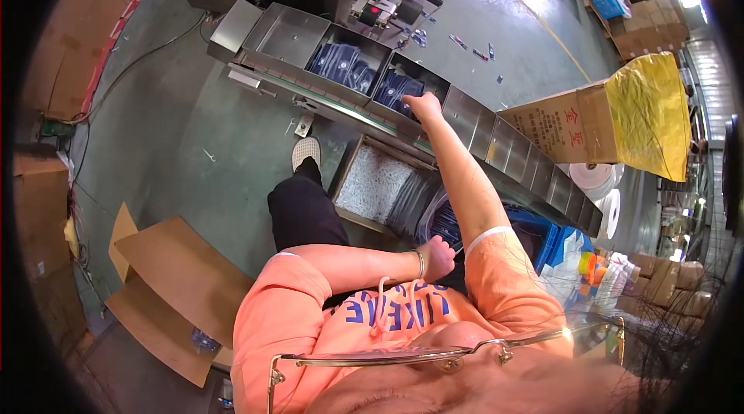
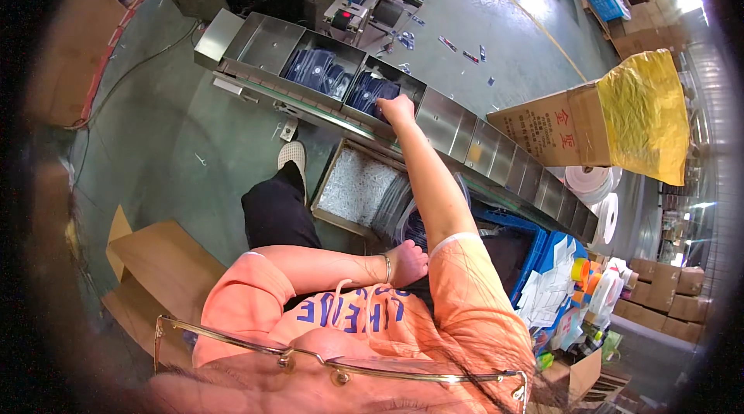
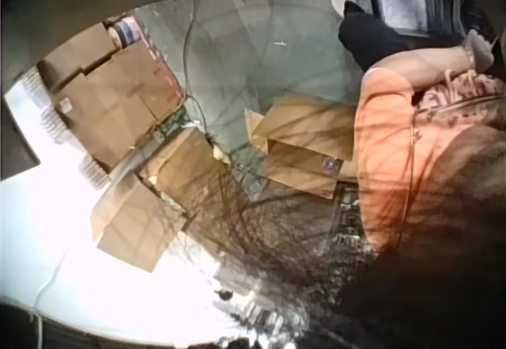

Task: The person collects packets from the conveyor line and crates, loads them into a clear plastic bag, and seals the bag by hand.

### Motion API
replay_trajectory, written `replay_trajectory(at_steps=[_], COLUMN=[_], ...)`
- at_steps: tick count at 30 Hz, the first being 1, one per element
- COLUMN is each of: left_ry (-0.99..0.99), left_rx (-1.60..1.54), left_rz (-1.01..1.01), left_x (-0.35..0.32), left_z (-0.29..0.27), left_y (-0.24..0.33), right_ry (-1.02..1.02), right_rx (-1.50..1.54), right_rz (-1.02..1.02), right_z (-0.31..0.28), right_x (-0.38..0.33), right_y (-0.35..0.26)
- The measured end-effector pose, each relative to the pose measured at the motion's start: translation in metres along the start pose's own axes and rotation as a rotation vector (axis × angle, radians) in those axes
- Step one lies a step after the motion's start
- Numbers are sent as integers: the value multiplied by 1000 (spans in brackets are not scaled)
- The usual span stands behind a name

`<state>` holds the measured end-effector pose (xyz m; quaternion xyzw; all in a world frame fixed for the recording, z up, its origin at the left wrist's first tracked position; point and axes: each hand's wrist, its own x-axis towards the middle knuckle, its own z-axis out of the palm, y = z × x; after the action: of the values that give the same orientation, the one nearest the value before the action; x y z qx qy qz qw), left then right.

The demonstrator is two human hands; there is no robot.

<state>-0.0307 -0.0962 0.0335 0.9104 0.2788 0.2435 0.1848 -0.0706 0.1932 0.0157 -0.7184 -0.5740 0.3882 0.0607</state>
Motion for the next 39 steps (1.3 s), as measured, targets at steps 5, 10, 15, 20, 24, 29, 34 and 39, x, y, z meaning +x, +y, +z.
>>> replay_trajectory(at_steps=[5,10,15,20,24,29,34,39], left_ry=[-87,232,362,337,280,283,326,529], left_rx=[-53,-136,-445,-986,-1346,-1354,-1290,-923], left_rz=[-30,-80,-143,-301,-447,-417,-418,-348], left_x=[2,8,11,10,4,9,9,31], left_z=[-14,71,9,-78,-106,-97,-77,-34], left_y=[2,0,-6,-7,-6,-11,-19,-40], right_ry=[179,81,-34,-24,-125,-299,97,-17], right_rx=[53,463,566,373,1046,1165,967,1381], right_rz=[47,252,231,192,160,226,96,-28], right_z=[11,28,44,38,57,65,82,31], right_x=[5,46,50,18,32,63,36,7], right_y=[1,12,12,-30,-34,-31,-40,-21])
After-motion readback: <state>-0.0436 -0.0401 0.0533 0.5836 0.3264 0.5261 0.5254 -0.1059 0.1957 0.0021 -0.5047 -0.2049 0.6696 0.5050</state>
